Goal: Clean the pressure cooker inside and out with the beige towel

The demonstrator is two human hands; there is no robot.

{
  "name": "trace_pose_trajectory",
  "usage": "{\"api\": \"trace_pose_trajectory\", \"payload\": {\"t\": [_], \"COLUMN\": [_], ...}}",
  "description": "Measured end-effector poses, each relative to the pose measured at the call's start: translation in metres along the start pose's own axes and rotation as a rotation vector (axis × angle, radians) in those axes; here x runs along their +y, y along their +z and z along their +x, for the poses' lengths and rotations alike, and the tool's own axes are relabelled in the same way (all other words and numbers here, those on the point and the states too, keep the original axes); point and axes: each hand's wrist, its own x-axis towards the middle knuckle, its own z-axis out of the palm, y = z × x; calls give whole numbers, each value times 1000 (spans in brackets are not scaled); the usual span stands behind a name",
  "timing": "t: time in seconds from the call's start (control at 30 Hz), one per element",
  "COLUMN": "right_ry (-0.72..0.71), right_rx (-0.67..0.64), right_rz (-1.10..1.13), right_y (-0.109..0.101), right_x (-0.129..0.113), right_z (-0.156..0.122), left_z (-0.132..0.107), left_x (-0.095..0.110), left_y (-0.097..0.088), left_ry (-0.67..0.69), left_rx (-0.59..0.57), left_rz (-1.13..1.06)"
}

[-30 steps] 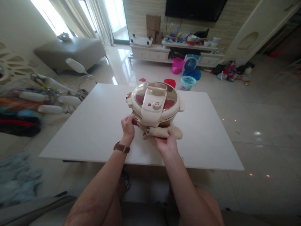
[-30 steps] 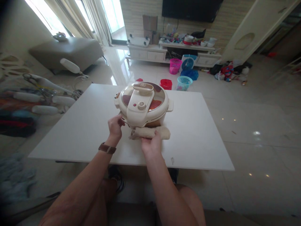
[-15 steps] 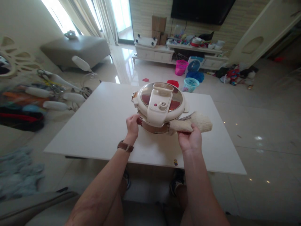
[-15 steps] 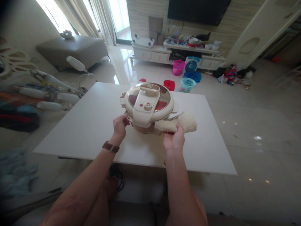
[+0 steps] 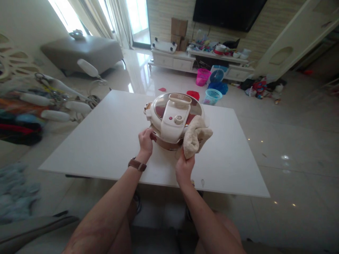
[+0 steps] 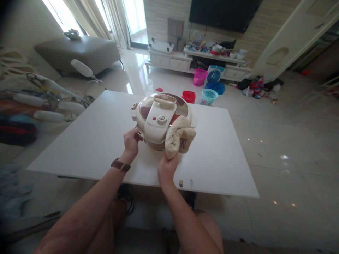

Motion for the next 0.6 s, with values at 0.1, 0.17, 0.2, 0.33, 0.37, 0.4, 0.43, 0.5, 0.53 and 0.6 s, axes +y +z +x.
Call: {"api": "trace_pose_trajectory", "payload": {"t": [0.1,0.17,0.2,0.33,0.37,0.4,0.43,0.5,0.53,0.6], "right_ry": [4,68,108,355,397,414,409,373,359,335], "right_rx": [68,146,162,176,175,172,170,170,170,174], "right_rz": [24,51,75,186,196,196,189,165,156,142], "right_y": [-3,-7,-9,-7,-6,-5,-4,-4,-4,-4], "right_x": [3,10,15,42,48,52,54,53,51,46], "right_z": [27,52,62,80,82,84,87,96,100,104], "left_z": [0,-1,-2,-5,-5,-6,-6,-6,-7,-7], "left_x": [-2,-5,-6,-7,-7,-6,-6,-5,-5,-5], "left_y": [2,4,6,10,10,11,11,10,10,10], "left_ry": [3,-11,-18,-28,-27,-27,-26,-27,-30,-34], "left_rx": [12,24,33,58,56,53,50,46,43,37], "left_rz": [-12,-28,-36,-55,-56,-56,-55,-50,-50,-55]}}
